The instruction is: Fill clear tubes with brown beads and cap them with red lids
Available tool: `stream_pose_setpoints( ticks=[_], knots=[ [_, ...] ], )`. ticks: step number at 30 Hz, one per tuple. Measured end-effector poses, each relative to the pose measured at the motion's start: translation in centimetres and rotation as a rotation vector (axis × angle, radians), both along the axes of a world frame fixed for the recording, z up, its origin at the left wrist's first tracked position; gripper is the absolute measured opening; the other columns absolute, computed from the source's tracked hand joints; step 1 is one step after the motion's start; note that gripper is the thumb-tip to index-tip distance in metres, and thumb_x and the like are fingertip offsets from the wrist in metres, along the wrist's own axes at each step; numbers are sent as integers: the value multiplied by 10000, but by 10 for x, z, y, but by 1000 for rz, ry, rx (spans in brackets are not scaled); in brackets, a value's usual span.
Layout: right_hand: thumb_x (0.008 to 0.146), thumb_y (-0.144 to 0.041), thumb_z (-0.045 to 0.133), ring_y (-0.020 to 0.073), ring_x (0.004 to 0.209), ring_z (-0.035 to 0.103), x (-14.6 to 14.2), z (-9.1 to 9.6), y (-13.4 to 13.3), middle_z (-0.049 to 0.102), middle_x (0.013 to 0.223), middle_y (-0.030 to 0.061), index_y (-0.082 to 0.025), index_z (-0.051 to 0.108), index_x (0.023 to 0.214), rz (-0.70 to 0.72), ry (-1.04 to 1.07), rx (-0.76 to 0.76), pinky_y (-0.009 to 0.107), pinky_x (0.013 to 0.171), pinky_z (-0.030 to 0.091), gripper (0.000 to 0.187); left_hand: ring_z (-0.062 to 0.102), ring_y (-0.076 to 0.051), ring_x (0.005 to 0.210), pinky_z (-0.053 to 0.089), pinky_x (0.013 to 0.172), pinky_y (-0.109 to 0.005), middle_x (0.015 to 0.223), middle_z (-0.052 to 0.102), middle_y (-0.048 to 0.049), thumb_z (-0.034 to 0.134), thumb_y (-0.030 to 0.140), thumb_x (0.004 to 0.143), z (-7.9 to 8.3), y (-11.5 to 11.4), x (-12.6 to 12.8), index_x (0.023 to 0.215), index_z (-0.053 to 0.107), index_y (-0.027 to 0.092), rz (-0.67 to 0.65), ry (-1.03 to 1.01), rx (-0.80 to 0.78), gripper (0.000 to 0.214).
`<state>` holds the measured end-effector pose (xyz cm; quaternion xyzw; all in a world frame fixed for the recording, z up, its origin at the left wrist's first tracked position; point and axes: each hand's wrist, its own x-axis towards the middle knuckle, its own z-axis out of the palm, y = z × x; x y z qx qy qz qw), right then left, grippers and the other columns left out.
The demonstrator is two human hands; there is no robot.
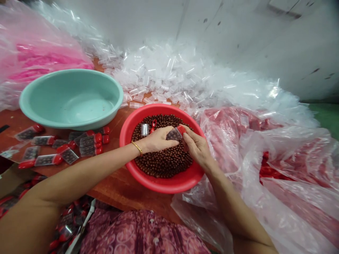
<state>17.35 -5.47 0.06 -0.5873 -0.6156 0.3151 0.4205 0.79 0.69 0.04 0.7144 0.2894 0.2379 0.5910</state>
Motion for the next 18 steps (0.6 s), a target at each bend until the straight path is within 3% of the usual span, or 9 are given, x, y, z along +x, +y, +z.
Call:
stream_pose_setpoints(
  ticks=[2, 5, 11, 13, 15, 18],
  knots=[
    [858, -410, 507, 223, 1002, 632, -1, 0, -2, 688, 1027, 42, -241, 646, 1166, -5, -67, 57, 375, 880, 524, 378, 498, -108, 723, 425, 694, -256, 767, 540, 22, 582, 217, 746, -2, 0, -1, 809, 512, 147, -10, 15, 37, 117],
    [889, -379, 467, 224, 1085, 623, -2, -4, -3, 668, 1179, 42, -231, 630, 1206, -2, -147, 116, 407, 993, 474, 386, 492, -117, 722, 419, 666, -250, 763, 542, 14, 572, 239, 750, -4, 0, -1, 799, 506, 152, -20, 30, 78, 119],
    [933, -392, 384, 212, 1116, 620, 0, -13, -9, 622, 1272, 50, -209, 565, 1297, 91, -292, 193, 376, 983, 491, 445, 436, -94, 620, 336, 559, -216, 661, 489, 41, 550, 201, 703, -4, -2, -1, 708, 470, 160, 58, 120, 241, 89],
    [930, -419, 384, 219, 996, 671, 4, -9, -10, 680, 1170, 71, -194, 593, 1266, 110, -375, 200, 352, 876, 541, 455, 429, -92, 590, 312, 536, -216, 625, 480, 47, 552, 201, 677, -4, -2, -1, 672, 466, 163, 49, 168, 269, 95],
    [920, -473, 393, 211, 799, 695, 8, -1, -9, 738, 934, 72, -195, 688, 1116, 102, -446, 173, 321, 724, 554, 450, 440, -94, 576, 311, 526, -217, 608, 487, 47, 560, 205, 648, -3, -1, 0, 654, 475, 162, 3, 191, 249, 95],
    [905, -578, 350, 157, 524, 590, 6, 10, 2, 623, 562, 34, -198, 731, 789, -38, -357, 159, 278, 530, 475, 551, 453, -93, 558, 321, 513, -212, 597, 489, 50, 569, 234, 630, -1, 0, 2, 662, 491, 161, -85, 172, 177, 112]
  ],
)
